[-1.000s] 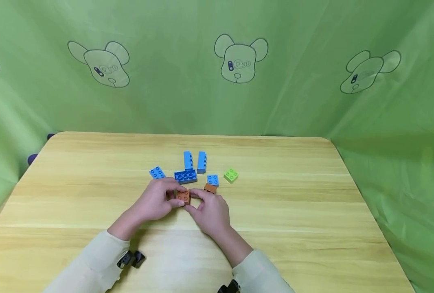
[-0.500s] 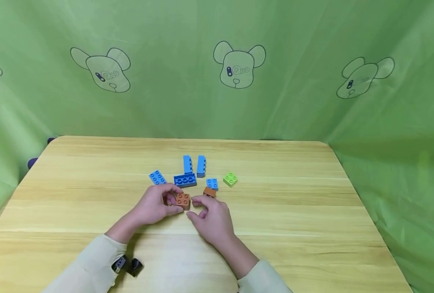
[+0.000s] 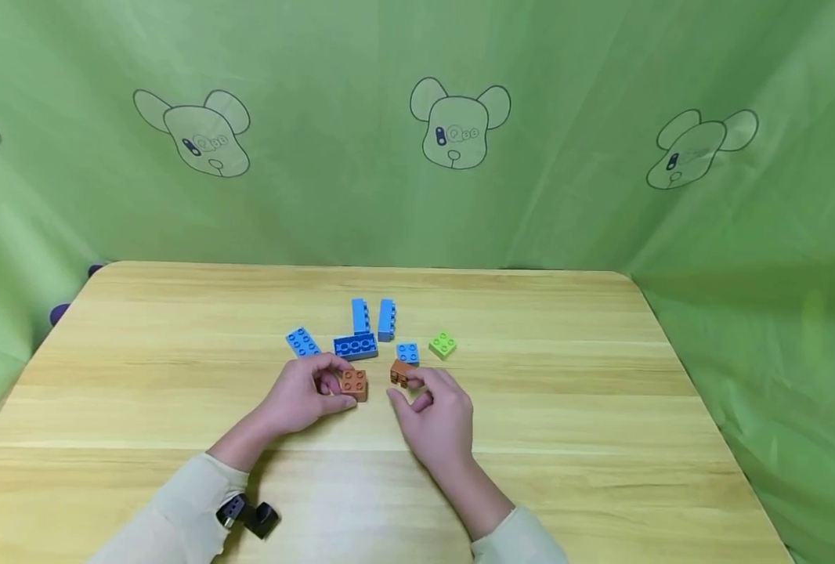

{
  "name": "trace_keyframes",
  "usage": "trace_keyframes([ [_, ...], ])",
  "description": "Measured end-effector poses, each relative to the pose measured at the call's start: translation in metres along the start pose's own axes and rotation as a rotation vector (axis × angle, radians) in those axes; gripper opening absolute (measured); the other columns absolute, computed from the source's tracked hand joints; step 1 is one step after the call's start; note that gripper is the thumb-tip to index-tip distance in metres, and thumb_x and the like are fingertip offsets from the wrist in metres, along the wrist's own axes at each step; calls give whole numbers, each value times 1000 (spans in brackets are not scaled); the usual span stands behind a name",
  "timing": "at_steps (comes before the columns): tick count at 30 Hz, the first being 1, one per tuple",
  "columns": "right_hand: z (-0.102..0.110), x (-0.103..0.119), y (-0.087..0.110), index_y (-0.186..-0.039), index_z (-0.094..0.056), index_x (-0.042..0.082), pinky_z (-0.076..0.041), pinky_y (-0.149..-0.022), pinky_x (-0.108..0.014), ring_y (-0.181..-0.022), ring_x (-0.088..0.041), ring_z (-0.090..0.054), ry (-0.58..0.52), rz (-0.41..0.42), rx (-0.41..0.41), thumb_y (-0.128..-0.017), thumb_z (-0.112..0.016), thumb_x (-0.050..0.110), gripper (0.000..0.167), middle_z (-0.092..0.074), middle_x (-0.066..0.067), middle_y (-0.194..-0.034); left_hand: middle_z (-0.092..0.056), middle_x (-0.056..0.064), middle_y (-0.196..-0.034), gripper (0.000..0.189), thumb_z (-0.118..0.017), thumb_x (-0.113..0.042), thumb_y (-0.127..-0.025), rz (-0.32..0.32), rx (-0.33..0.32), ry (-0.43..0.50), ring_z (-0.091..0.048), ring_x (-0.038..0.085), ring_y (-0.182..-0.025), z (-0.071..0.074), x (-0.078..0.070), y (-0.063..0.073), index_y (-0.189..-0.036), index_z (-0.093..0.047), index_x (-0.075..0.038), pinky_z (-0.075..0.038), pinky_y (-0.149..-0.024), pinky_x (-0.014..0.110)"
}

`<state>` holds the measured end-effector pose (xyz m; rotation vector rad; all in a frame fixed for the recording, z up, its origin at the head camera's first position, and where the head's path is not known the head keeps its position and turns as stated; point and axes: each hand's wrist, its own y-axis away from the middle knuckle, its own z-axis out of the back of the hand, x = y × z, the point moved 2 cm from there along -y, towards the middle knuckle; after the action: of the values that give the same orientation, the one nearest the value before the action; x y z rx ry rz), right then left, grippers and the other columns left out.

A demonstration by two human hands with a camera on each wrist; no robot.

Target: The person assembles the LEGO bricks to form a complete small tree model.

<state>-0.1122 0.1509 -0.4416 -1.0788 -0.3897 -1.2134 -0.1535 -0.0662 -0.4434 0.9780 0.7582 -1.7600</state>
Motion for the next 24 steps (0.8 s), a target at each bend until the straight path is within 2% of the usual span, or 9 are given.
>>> trace_keyframes([
  [2,0,-1,-4,-105,-72,3,-52,-53,-24,-61,-12,-59,49,-25,-22,-73,-91,11,38,-64,-7,-90,-62,-2,-76,39,-89,-9,-75,3,-8,2,-58,15,-67,1,-1,-1,-108,-70,-6,-52,-59,31],
  [5,-3,-2,-11,-112,-70,8,-50,-56,-26,-63,-11,-58,130,-97,7,-74,-91,17,45,-60,-6,-96,-62,-2,-77,39,-89,-9,-75,2,-20,2,-59,15,-67,3,-1,-2,-108,-70,-6,-52,-59,31],
  [10,-8,-3,-18,-107,-68,14,-49,-57,-29,-63,-9,-56,206,-185,55,-77,-89,21,37,-60,-1,-92,-62,0,-76,38,-89,-9,-75,-5,-20,12,-58,15,-66,3,-2,-3,-107,-70,-7,-51,-59,30],
  [15,-8,-5,-16,-103,-67,15,-51,-56,-29,-65,-11,-58,159,-224,65,-82,-85,20,28,-65,3,-85,-62,-1,-75,37,-89,-9,-75,-7,-15,32,-58,16,-66,1,-2,-3,-107,-71,-8,-50,-58,30],
  [20,-6,-3,-11,-103,-69,16,-54,-59,-27,-68,-10,-64,96,-231,62,-86,-82,23,23,-70,0,-93,-62,-2,-75,37,-89,-8,-75,-9,-21,45,-58,15,-65,1,0,-1,-107,-71,-8,-50,-57,30],
  [24,-5,-1,-7,-106,-70,16,-57,-60,-27,-72,-13,-69,-59,-236,57,-88,-79,15,20,-70,-2,-101,-63,-2,-75,37,-89,-8,-74,-21,-21,49,-58,15,-66,-2,2,1,-107,-71,-8,-50,-57,30],
])
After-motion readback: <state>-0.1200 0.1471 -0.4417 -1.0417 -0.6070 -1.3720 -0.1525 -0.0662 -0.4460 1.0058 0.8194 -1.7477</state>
